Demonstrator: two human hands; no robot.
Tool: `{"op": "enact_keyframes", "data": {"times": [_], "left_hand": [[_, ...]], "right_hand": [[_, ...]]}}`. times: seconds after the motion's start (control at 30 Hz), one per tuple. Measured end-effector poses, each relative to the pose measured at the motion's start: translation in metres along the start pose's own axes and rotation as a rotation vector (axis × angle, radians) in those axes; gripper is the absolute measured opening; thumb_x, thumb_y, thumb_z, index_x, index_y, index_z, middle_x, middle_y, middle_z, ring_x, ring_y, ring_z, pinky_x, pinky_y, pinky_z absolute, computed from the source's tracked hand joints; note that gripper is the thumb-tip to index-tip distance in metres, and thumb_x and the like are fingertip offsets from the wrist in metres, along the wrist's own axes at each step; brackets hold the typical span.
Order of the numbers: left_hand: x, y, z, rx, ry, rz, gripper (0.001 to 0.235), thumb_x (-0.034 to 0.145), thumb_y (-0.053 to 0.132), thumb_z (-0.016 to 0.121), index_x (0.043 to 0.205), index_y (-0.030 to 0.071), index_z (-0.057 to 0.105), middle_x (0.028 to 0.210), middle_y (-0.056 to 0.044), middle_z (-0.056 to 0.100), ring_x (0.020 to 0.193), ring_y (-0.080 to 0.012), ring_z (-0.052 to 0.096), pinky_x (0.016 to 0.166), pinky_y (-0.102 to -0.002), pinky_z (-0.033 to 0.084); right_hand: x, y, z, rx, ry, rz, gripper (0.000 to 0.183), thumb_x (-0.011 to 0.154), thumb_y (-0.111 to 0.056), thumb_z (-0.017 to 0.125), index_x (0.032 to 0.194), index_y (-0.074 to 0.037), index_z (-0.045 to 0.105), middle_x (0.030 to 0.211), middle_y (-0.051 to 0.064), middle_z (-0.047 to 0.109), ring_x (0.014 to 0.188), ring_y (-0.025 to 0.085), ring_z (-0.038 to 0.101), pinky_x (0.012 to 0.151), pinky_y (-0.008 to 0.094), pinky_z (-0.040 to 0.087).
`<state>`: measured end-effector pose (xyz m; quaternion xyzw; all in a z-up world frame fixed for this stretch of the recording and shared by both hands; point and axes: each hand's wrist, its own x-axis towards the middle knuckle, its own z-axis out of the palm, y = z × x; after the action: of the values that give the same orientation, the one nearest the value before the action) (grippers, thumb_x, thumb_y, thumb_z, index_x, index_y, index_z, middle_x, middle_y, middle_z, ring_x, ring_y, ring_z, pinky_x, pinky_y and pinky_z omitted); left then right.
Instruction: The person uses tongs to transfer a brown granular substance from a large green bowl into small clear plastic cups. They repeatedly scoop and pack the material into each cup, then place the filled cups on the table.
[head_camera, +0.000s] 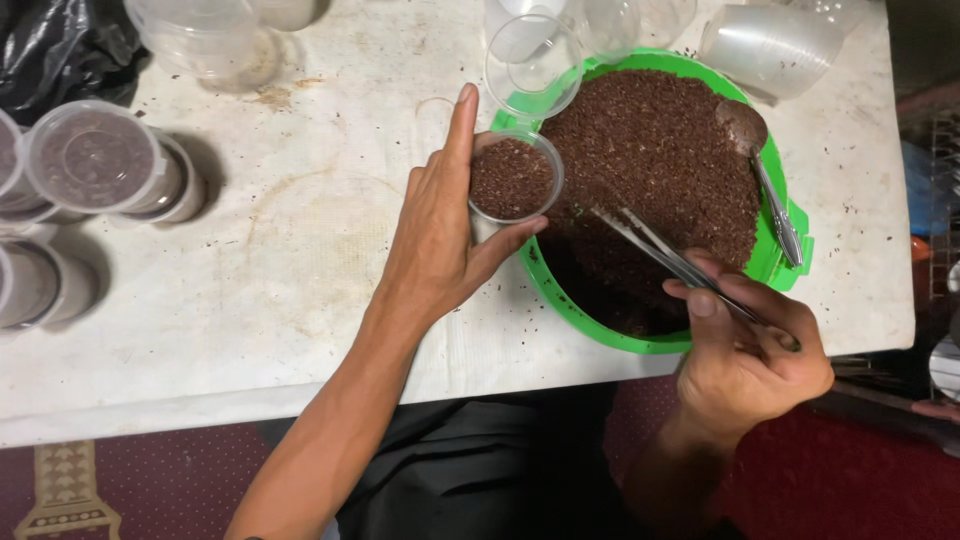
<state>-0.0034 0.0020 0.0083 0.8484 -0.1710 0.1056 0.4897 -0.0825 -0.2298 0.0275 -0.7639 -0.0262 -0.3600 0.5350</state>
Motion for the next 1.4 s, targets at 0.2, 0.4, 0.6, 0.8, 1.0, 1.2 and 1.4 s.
{"op": "enact_keyframes", "data": {"times": [0.2, 0.4, 0.6, 0.8, 1.0, 1.2, 1.4], "left_hand": [[-0.003, -0.004, 0.005, 0.064, 0.033, 0.060, 0.107, 0.098, 0.028, 0.085, 0.164, 0.008, 0.003, 0.152, -0.014, 0.060, 0.134, -0.0295, 0.056, 0.110, -0.043, 0.042], [-0.002, 0.001, 0.004, 0.064, 0.040, 0.013, 0.107, 0.096, 0.030, 0.085, 0.164, 0.009, 0.005, 0.150, -0.011, 0.062, 0.132, -0.0271, 0.058, 0.109, -0.041, 0.042], [-0.003, -0.002, 0.005, 0.070, 0.053, 0.033, 0.109, 0.098, 0.030, 0.087, 0.165, 0.013, 0.003, 0.150, -0.012, 0.062, 0.131, -0.0265, 0.059, 0.113, -0.043, 0.042], [-0.002, -0.004, 0.005, 0.052, 0.049, 0.037, 0.109, 0.097, 0.030, 0.087, 0.164, 0.011, 0.004, 0.149, -0.012, 0.063, 0.129, -0.0270, 0.060, 0.117, -0.043, 0.040], [-0.003, -0.005, 0.004, 0.054, 0.055, 0.059, 0.109, 0.098, 0.032, 0.087, 0.164, 0.010, 0.002, 0.151, -0.013, 0.061, 0.134, -0.0278, 0.059, 0.115, -0.044, 0.041], [-0.003, -0.002, 0.003, 0.036, 0.034, 0.049, 0.108, 0.095, 0.027, 0.086, 0.163, 0.008, 0.004, 0.150, -0.013, 0.061, 0.133, -0.0288, 0.057, 0.108, -0.041, 0.041], [-0.002, -0.003, 0.006, 0.024, 0.042, 0.092, 0.106, 0.098, 0.031, 0.086, 0.163, 0.008, 0.006, 0.149, -0.013, 0.063, 0.130, -0.0300, 0.059, 0.105, -0.042, 0.044]], "right_hand": [[0.000, 0.001, -0.010, -0.021, -0.236, 0.071, 0.016, 0.090, 0.018, 0.074, 0.102, 0.019, 0.064, 0.105, 0.035, 0.071, 0.096, 0.039, 0.077, 0.085, 0.038, 0.067], [0.002, 0.001, 0.002, -0.070, -0.379, 0.077, 0.014, 0.095, 0.009, 0.071, 0.108, 0.011, 0.064, 0.111, 0.028, 0.073, 0.104, 0.034, 0.077, 0.095, 0.036, 0.065], [0.007, -0.003, 0.010, -0.143, -0.418, 0.085, 0.010, 0.096, 0.008, 0.071, 0.106, 0.007, 0.069, 0.110, 0.021, 0.076, 0.103, 0.026, 0.077, 0.094, 0.033, 0.063], [0.004, -0.003, 0.010, -0.126, -0.389, 0.102, 0.008, 0.098, 0.005, 0.068, 0.105, 0.009, 0.067, 0.108, 0.023, 0.076, 0.092, 0.025, 0.078, 0.080, 0.029, 0.065], [0.002, 0.004, 0.001, -0.035, -0.277, 0.110, 0.014, 0.094, 0.016, 0.071, 0.106, 0.016, 0.063, 0.107, 0.030, 0.073, 0.081, 0.028, 0.076, 0.075, 0.033, 0.066], [0.010, 0.003, -0.006, 0.083, 0.059, 0.168, 0.007, 0.098, 0.017, 0.063, 0.103, 0.016, 0.058, 0.098, 0.040, 0.067, 0.086, 0.042, 0.075, 0.064, 0.039, 0.067], [0.007, -0.011, 0.013, 0.139, 0.037, 0.105, 0.014, 0.097, 0.002, 0.067, 0.100, 0.009, 0.055, 0.096, 0.040, 0.067, 0.077, 0.040, 0.075, 0.059, 0.040, 0.067]]}}
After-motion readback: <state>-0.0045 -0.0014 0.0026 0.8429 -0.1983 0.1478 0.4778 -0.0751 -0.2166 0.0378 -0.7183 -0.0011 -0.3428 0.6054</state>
